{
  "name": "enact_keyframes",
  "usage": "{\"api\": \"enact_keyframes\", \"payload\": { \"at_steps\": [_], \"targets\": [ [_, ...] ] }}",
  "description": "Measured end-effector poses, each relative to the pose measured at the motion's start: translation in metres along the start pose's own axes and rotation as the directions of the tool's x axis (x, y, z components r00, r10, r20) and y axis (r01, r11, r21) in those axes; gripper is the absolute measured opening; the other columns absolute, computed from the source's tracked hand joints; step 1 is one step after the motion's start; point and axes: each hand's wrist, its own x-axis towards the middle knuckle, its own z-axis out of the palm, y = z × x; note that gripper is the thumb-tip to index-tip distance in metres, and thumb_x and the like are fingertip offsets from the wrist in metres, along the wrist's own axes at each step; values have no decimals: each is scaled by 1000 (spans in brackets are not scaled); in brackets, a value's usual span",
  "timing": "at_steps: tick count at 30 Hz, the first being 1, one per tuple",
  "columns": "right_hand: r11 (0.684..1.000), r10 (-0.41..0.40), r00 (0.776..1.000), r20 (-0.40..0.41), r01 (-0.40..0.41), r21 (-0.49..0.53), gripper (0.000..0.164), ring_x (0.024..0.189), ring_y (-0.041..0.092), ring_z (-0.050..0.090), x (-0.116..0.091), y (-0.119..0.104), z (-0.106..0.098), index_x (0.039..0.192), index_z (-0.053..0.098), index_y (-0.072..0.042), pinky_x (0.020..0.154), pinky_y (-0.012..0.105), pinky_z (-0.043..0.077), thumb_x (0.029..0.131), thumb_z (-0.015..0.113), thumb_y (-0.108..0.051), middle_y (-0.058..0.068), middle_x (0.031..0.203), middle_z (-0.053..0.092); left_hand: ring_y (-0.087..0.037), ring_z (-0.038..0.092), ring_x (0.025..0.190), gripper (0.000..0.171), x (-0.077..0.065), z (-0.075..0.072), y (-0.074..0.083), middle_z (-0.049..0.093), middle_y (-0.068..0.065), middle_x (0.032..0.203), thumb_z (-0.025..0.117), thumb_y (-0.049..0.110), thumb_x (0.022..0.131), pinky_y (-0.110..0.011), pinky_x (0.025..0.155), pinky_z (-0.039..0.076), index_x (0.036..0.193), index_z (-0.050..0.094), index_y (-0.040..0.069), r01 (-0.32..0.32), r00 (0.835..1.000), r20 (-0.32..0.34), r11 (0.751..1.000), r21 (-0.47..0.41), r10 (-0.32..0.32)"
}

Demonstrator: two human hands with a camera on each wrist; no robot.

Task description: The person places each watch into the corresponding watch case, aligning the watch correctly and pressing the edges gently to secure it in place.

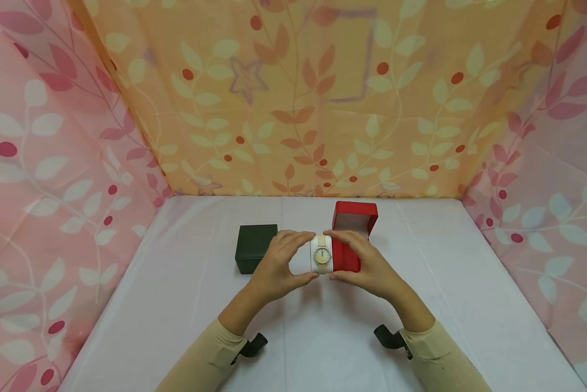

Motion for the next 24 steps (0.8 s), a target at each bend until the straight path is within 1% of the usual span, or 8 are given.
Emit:
{"api": "enact_keyframes", "payload": {
  "at_steps": [2,6,9,15,19,24],
  "targets": [
    [1000,-14,1000,0,14,-26,84,134,17,45,0,3,0,152,48,-27,96,39,56,79,90,-23,-5,146,53,-20,48,130,85,0,0,0,59,0,144,94,28,75,-42,107,45,147,54,10,8,1000,2,1000,-4,-8],
    [998,-44,999,-13,43,-54,83,135,18,45,0,7,-1,152,50,-25,99,51,54,80,90,-26,-4,145,55,-19,47,130,86,-1,1,0,58,0,145,94,28,74,-40,106,47,148,53,11,22,1000,7,1000,-14,-22],
    [996,-53,998,-24,51,-69,82,135,19,46,0,9,-2,151,51,-25,99,54,53,79,90,-29,-2,143,56,-19,47,130,88,-1,2,0,58,1,146,94,28,74,-38,104,48,149,52,12,35,999,8,999,-29,-35],
    [994,-58,998,-26,56,-94,81,134,18,47,0,11,-7,149,54,-25,99,46,53,77,91,-31,-2,142,56,-18,47,131,90,0,4,3,57,1,147,94,29,74,-39,105,49,151,50,15,54,999,5,997,-56,-54],
    [994,-65,997,-34,61,-95,83,133,16,47,-1,13,-11,148,56,-25,100,44,52,75,93,-27,-3,142,56,-17,46,132,90,3,9,3,56,2,148,94,29,75,-38,105,48,152,49,16,57,998,6,996,-71,-56],
    [996,-48,998,-43,45,-71,82,133,14,47,-3,18,-20,148,56,-24,106,36,47,75,93,-24,-6,141,57,-16,45,131,88,14,16,5,56,4,148,93,29,75,-35,102,50,151,50,15,62,998,13,994,-86,-61]
  ]
}}
